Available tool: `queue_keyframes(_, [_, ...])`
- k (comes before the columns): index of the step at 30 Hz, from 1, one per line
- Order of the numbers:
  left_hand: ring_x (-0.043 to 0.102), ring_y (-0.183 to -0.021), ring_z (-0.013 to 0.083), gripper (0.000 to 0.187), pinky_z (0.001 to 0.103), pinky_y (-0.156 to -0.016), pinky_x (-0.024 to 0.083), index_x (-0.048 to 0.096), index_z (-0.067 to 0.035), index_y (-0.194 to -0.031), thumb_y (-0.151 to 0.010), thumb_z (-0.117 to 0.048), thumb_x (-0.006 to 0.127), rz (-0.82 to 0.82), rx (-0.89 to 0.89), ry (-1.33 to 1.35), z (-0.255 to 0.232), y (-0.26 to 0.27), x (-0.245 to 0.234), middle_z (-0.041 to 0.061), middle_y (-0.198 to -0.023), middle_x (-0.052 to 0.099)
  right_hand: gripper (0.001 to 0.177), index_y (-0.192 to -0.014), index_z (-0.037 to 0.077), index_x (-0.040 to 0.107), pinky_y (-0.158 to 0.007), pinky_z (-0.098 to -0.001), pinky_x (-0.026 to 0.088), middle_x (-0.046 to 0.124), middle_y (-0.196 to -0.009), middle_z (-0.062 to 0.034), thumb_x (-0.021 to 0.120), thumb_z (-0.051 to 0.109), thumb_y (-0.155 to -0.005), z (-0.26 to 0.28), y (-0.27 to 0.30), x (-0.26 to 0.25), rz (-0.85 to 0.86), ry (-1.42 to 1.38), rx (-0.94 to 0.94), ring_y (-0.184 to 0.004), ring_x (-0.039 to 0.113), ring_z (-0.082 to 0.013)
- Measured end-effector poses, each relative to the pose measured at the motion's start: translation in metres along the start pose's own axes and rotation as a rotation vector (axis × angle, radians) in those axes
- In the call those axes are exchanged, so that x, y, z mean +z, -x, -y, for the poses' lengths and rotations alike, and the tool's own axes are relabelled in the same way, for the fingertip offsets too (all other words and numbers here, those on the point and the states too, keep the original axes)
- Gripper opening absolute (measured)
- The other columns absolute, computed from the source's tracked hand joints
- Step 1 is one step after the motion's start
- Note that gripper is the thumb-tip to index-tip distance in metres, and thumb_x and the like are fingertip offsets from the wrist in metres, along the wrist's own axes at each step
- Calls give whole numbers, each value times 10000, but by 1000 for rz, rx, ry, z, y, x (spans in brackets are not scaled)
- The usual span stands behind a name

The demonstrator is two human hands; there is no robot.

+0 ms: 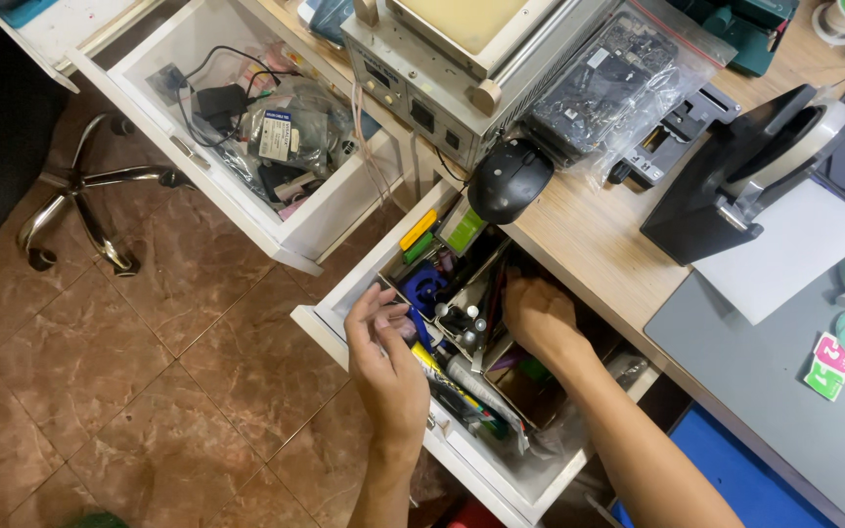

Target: The person uses a screwdriver to remove screws from the back of a smartphone, detaches the back cover, and manipulates internal components. They then open a drawer to retrieve a small tool and continue working on the device.

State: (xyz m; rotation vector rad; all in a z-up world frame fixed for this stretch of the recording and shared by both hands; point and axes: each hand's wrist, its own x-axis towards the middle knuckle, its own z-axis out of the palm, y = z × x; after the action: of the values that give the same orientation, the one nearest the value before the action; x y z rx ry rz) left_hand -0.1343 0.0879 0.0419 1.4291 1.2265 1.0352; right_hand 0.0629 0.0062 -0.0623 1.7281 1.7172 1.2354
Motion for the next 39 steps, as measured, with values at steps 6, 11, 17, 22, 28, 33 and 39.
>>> queue_keyframes(6, [719,-1098,261,372,343,-983,617,485,21,-1408,-1060,43,354,-36,-17,129,3,-5,-2,190,-1271,671,199,-823,23,707,-422,-314,265,434,-573,-85,780,122,-979,22,-21,8,-137,6,268,-471,402,-195])
queue_keyframes(11, [728,-1100,263,361,339,-984,616,503,18,-1396,-1065,31,362,-20,-58,129,0,-4,-2,174,-1247,683,108,-876,-25,671,-348,-370,282,475,-583,-102,695,70,-831,79,2,61,-28,-254,402,-438,435,-227])
queue_keyframes(17, [724,-1120,257,365,343,-958,630,518,4,-1395,-1065,6,362,12,-77,104,0,-2,-2,169,-1269,688,517,-1409,19,560,-649,-509,516,676,-1173,-224,539,253,-949,79,1,68,981,-898,534,-987,667,-404])
queue_keyframes(22, [728,-1149,247,355,353,-934,636,535,-34,-1386,-1063,-33,385,71,-55,22,-2,0,-3,145,-1279,714,650,-1477,-17,537,-524,-530,553,721,-1103,-305,525,306,-914,84,-1,74,779,-717,416,-860,737,-447])
queue_keyframes(28, [731,-1118,245,339,363,-937,617,547,-33,-1371,-1059,-49,417,85,-5,-26,-3,0,-1,136,-1259,729,532,-1502,107,426,-1008,-488,549,526,-1532,-154,492,249,-993,4,-73,16,1537,-1110,572,-1392,555,-364])
queue_keyframes(33, [731,-1122,253,309,348,-976,626,601,-16,-1332,-1042,-27,494,144,62,-115,-3,3,-2,156,-1238,733,626,-1604,-8,244,-920,-603,555,405,-1593,-285,368,199,-1027,26,-55,31,1467,-1072,485,-1379,521,-473])
queue_keyframes(39, [750,-1053,224,265,323,-912,627,652,-49,-1268,-1032,-33,534,190,126,-185,-1,7,5,116,-1199,761,597,-1551,67,373,-1047,-586,503,457,-1565,-249,445,316,-1014,25,-51,35,1382,-1151,613,-1395,503,-495])
